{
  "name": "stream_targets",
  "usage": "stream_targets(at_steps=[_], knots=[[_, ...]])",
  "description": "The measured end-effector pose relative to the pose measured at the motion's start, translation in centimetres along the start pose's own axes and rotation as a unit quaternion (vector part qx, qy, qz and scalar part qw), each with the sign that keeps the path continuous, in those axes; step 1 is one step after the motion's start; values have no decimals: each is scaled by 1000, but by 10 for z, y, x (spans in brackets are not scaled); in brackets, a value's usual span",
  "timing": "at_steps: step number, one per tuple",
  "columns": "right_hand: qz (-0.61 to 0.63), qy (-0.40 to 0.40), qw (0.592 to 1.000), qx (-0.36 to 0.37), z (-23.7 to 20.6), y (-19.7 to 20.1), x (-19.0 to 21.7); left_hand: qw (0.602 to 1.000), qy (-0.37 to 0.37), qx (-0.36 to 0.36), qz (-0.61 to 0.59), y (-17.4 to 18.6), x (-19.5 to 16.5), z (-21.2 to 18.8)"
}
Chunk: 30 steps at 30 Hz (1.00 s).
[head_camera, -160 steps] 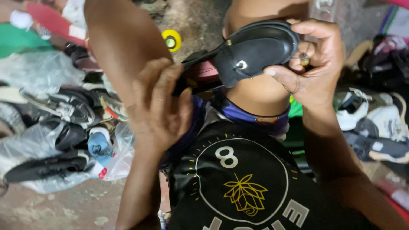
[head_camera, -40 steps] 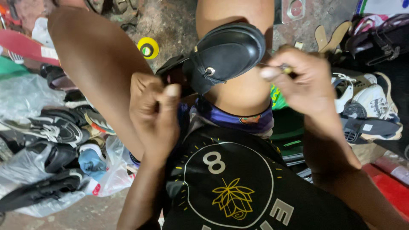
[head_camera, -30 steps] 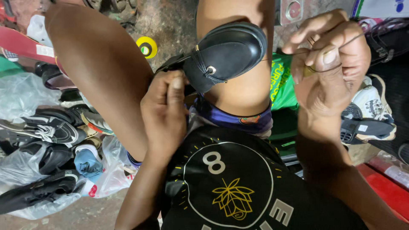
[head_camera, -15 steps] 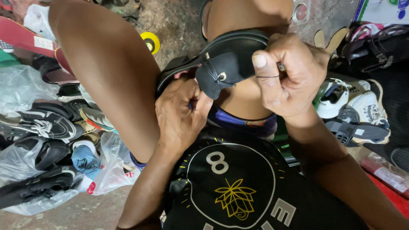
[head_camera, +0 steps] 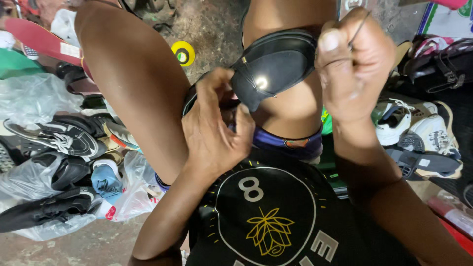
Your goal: The person sits on the floor with a black loafer on their lap and hand-stitches the shoe upper with a needle and thread. They pull the thread through the shoe edge, tension the thread, and continue stitching along the seam throughout the clip.
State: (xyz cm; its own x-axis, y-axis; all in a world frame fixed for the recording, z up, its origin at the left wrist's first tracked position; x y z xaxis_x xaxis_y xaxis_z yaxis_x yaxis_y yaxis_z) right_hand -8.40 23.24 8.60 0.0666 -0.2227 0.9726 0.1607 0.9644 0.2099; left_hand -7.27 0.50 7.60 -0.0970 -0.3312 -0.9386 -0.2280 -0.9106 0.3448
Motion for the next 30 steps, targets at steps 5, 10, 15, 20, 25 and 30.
stream_targets(at_steps=[5, 10, 15, 20, 25, 30], knots=[[226, -70, 971, -14, -2, 16, -8, 987, 10, 8, -161, -17, -7, 6], [168, -143, 971, -95, -7, 63, -29, 988, -21, -6, -151, -26, -3, 16], [50, -146, 977, -148, -26, 112, -38, 970, 28, 24, -240, -22, 4, 26], [-172, -94, 979, -47, -48, 106, -4, 971, 14, 43, -237, -17, 3, 35], [-193, 17, 980, 46, -51, 61, 31, 967, 22, 50, -250, -18, 2, 34], [-221, -2, 972, 80, -45, 36, 42, 971, 11, 47, -236, -17, -1, 31]])
Point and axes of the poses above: each hand's wrist, its own z-axis towards the middle knuckle, its own y-axis out of the back of the hand, x = y × z, the point moved 3 cm from there along z, towards the middle knuckle, and after that the axes turned 4 degrees about -z, right-handed, at the moved point
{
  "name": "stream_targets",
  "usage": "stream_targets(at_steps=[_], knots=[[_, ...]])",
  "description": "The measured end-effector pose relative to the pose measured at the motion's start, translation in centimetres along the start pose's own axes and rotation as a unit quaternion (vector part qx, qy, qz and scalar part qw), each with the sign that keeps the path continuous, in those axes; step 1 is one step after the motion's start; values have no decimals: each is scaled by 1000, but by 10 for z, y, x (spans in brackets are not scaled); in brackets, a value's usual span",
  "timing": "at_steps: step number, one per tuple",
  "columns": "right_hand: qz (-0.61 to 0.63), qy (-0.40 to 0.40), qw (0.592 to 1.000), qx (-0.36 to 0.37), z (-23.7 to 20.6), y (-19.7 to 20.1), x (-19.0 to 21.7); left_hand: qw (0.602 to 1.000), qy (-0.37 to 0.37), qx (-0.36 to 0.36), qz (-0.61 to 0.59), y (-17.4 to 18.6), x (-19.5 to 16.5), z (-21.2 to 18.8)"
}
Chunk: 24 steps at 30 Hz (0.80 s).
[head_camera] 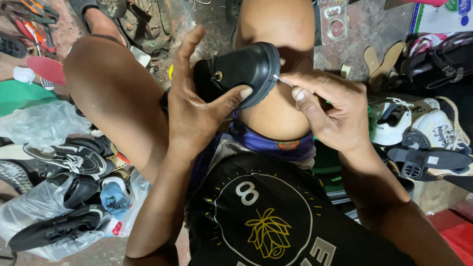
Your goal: The person sits on the floor with a black loafer on their lap and hand-stitches the shoe upper with a needle and thread. They pull the thread through the shoe edge, tension the thread, and continue stitching along the seam throughout the clip.
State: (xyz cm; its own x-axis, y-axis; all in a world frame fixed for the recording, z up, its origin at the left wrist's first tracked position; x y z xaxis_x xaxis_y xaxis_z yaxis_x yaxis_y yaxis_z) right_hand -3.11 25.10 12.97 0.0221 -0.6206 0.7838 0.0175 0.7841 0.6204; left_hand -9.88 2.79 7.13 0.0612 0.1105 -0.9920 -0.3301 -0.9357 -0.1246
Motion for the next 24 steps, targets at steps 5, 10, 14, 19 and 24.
stream_targets(at_steps=[5, 10, 14, 19, 24], knots=[[-59, -10, 998, 12, 3, 1, 8, 999, -20, -9, 41, 0, -7, 0], [-105, 20, 994, 6, 2, 4, 14, 999, -10, -6, 49, -2, -14, -3], [-147, 44, 988, 20, -1, 8, 15, 996, 30, -6, 79, -4, -13, -1], [-185, 45, 980, 50, 5, 9, 9, 974, -101, -21, 199, -15, -11, 2], [-243, 70, 965, 74, 16, 7, 6, 970, -66, -35, 230, -19, 3, 6]])
Point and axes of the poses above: each hand's wrist, its own z-axis towards the middle knuckle, its own y-axis out of the back of the hand, x = y × z, the point moved 3 cm from there along z, towards the middle knuckle, and after that the axes turned 4 degrees about -z, right-handed, at the moved point
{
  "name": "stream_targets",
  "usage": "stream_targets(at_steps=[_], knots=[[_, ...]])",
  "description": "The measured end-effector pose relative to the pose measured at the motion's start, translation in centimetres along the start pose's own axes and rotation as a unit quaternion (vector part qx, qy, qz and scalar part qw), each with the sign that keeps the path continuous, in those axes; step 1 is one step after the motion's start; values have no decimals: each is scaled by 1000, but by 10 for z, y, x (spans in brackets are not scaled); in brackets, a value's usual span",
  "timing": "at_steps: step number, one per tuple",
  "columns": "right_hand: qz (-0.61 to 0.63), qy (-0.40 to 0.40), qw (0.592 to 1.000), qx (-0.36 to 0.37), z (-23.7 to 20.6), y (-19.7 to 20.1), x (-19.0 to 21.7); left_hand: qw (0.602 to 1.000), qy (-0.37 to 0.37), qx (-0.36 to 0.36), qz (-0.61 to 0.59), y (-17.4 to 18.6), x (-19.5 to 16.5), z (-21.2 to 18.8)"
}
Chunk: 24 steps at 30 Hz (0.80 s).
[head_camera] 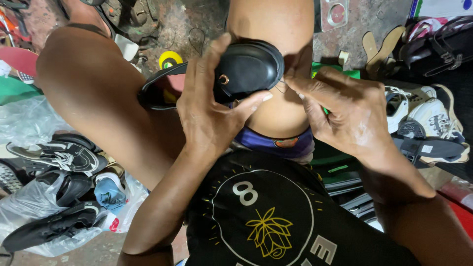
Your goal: The person sits on the floor with a black loafer on their lap and hand-stitches the shoe upper with a needle and thread. They pull the thread through the shoe edge, tension the thread, and continue stitching along the seam throughout the clip.
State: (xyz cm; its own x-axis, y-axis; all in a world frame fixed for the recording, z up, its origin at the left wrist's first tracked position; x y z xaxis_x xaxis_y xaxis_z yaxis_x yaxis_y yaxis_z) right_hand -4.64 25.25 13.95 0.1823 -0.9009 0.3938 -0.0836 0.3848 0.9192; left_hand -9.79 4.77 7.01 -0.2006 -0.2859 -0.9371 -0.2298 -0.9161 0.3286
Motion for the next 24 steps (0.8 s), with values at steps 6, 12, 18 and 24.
stream_targets(at_steps=[6, 12, 18, 24], knots=[[-50, 59, 997, 12, 16, -7, -4, 1000, -10, 4, 23, 4, 9, 7], [-133, 111, 984, 45, 40, -9, 7, 999, 7, 19, 28, 7, 23, 8], [-170, 163, 971, 48, 55, -3, 22, 1000, -12, -1, 6, 11, 26, 6], [-175, 119, 974, 78, 56, -26, 19, 999, -9, 7, 36, 14, 22, 10]])
Point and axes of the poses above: each hand's wrist, its own z-axis towards the middle knuckle, its own y-axis out of the back of the hand, x = y × z, the point moved 3 cm from there along z, towards the middle knuckle, and after that the axes turned 4 degrees about -z, right-handed, at the moved point
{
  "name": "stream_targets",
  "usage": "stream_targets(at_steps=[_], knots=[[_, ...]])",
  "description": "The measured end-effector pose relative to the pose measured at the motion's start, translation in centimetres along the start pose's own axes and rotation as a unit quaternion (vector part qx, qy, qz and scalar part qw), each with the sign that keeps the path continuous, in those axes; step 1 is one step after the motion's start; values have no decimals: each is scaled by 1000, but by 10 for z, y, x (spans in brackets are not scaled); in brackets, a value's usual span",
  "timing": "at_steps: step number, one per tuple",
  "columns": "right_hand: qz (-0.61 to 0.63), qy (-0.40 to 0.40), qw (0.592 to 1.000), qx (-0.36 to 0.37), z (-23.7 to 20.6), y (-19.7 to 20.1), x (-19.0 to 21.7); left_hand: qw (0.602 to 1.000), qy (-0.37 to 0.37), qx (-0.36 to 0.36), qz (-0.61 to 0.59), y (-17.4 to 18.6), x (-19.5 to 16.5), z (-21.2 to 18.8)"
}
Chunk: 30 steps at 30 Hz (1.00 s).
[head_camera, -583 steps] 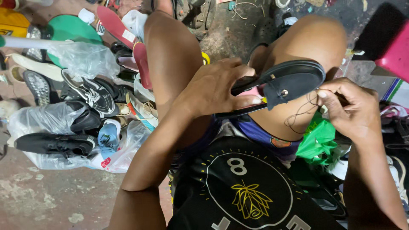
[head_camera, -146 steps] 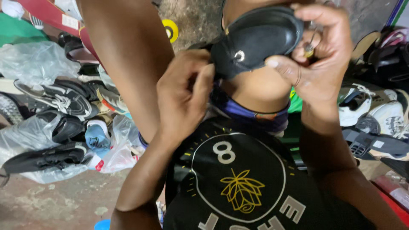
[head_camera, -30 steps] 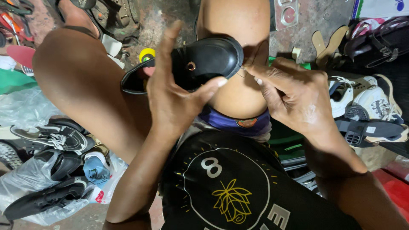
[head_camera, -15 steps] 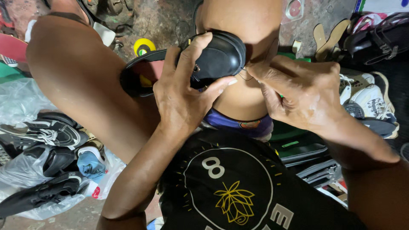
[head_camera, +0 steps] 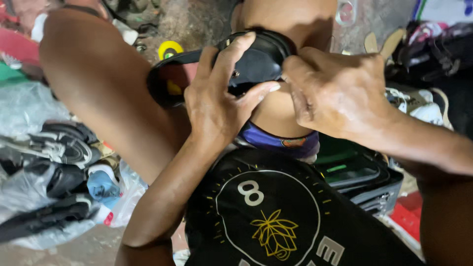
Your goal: The person sits on the floor with a black loafer on their lap and hand-stitches the shoe upper with a needle and thread. They pull the thread through the shoe edge, tension the thread, and continue stitching along the seam throughout the clip.
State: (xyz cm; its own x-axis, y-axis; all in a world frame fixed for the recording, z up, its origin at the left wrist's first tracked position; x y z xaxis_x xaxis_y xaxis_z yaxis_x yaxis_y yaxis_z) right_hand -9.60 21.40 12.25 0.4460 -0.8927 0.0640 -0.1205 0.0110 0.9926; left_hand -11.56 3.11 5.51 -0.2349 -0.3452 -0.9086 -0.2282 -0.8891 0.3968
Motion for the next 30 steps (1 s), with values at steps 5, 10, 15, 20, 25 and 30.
stream_targets(at_steps=[5, 10, 15, 20, 25, 30], knots=[[66, -41, 997, -5, -17, -2, -9, 996, 51, -18, -64, 34, -3, -21], [280, -58, 956, -71, -33, -12, -18, 960, 227, -100, -132, 116, 3, -70], [303, -140, 940, -72, -46, -18, -24, 969, 155, -174, 84, 164, 0, -105], [292, -128, 946, -61, -44, -18, -11, 967, 105, -182, 142, 144, -6, -111], [317, -128, 938, -62, -42, -22, 1, 978, -62, -93, 179, 87, -3, -91], [307, -173, 935, -41, -50, -28, 1, 968, -104, -34, 225, 57, 9, -64]])
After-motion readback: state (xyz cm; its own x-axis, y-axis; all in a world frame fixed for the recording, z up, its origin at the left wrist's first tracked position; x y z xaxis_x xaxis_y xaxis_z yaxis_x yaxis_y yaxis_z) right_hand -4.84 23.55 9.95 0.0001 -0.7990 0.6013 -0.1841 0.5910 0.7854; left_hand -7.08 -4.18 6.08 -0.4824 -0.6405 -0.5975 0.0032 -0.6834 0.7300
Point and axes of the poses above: each hand's wrist, its own z-axis towards the middle knuckle, its own y-axis out of the back of the hand, x = y × z, the point moved 3 cm from there along z, towards the middle knuckle, and after that the axes turned 4 degrees about -z, right-handed, at the moved point
